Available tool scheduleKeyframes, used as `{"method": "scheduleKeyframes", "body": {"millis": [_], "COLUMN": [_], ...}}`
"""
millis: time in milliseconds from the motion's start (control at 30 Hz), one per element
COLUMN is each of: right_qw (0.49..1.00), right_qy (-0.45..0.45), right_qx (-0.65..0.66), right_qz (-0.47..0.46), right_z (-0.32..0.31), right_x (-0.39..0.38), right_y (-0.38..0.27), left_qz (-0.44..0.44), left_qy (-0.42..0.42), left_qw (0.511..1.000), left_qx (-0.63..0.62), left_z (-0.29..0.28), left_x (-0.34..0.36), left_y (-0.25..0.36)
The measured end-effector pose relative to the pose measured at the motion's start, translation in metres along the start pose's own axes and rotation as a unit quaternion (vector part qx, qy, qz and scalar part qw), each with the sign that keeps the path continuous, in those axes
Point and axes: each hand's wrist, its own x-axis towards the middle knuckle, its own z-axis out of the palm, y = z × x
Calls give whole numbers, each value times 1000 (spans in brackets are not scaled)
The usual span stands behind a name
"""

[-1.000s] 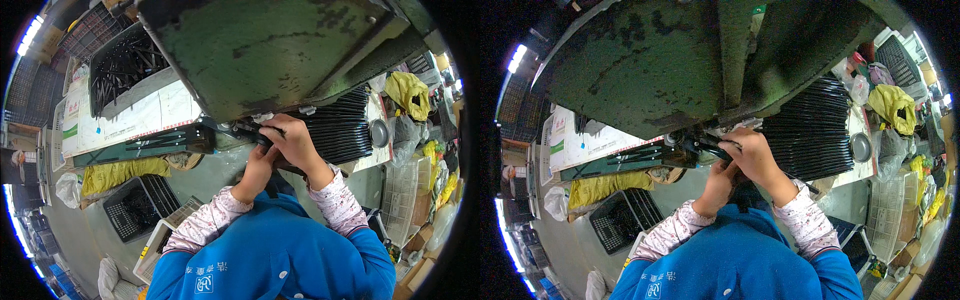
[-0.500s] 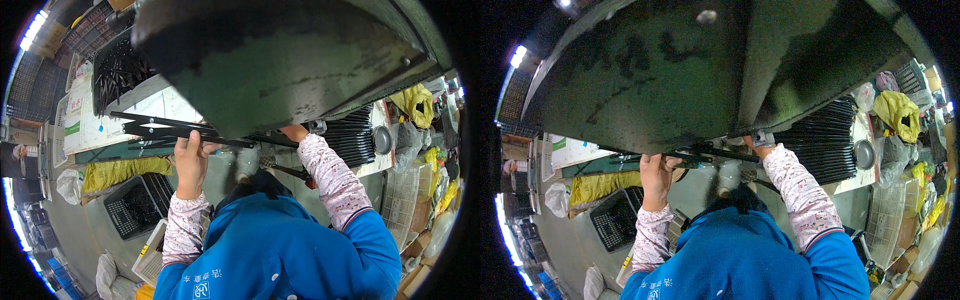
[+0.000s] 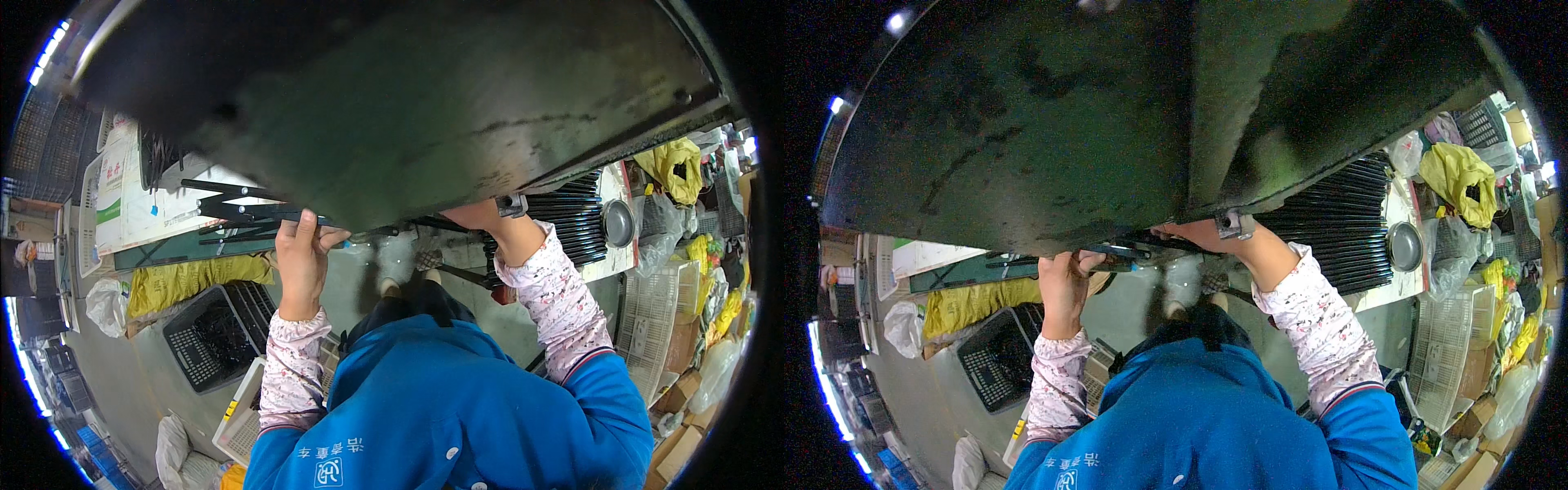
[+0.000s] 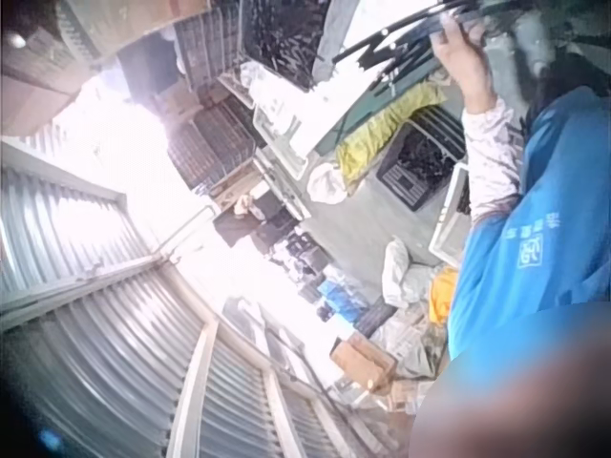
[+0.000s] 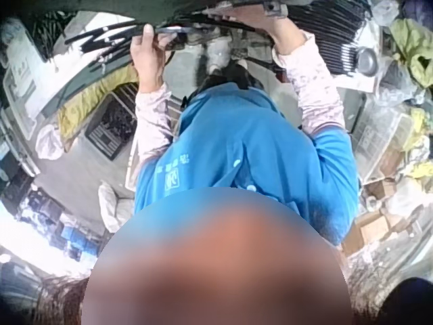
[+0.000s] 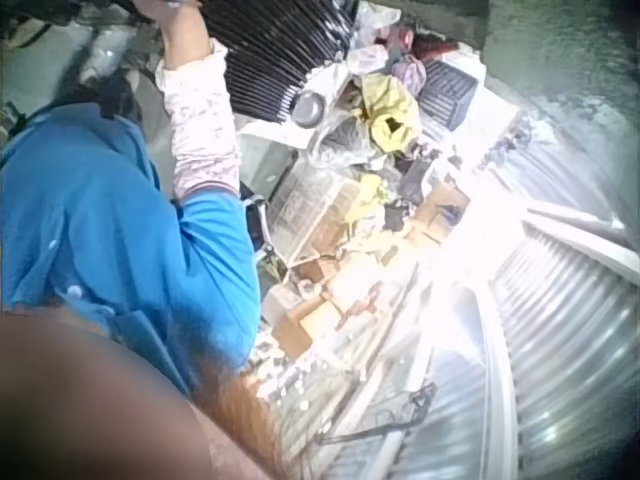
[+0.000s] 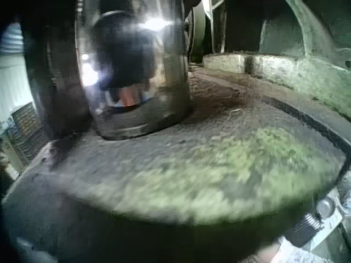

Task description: The person repeatedly picks up black metal rods from a pile, inserts them into a press machine, and operates the lever to process them. The processed rods are then placed into a bin. The task is performed continuously throughout the clip.

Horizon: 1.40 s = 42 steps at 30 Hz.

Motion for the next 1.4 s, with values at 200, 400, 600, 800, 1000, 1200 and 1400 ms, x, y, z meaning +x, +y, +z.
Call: {"method": "scheduleKeyframes", "body": {"millis": [200,400,600,800,1000,1200,1400], "right_qw": [987,868,622,675,957,882,893], "right_qy": [114,188,94,111,237,309,182], "right_qx": [5,-451,-758,-709,115,303,387], "right_qz": [-108,-91,-174,-167,124,187,142], "right_z": [15,50,23,42,42,44,50], "right_x": [-4,-32,-24,-14,-25,-35,-28], "right_y": [16,22,9,39,62,64,25], "left_qz": [5,8,7,-27,-42,-49,-8], "left_qy": [1,4,30,65,28,-64,-7], "left_qw": [1000,1000,1000,997,998,992,996], "left_qx": [-14,-9,-4,-41,-26,-99,-91], "left_z": [6,6,11,10,13,46,62], "left_x": [-1,-2,-5,-4,-11,-14,-2], "left_y": [-2,-5,0,-5,-19,-13,-10]}}
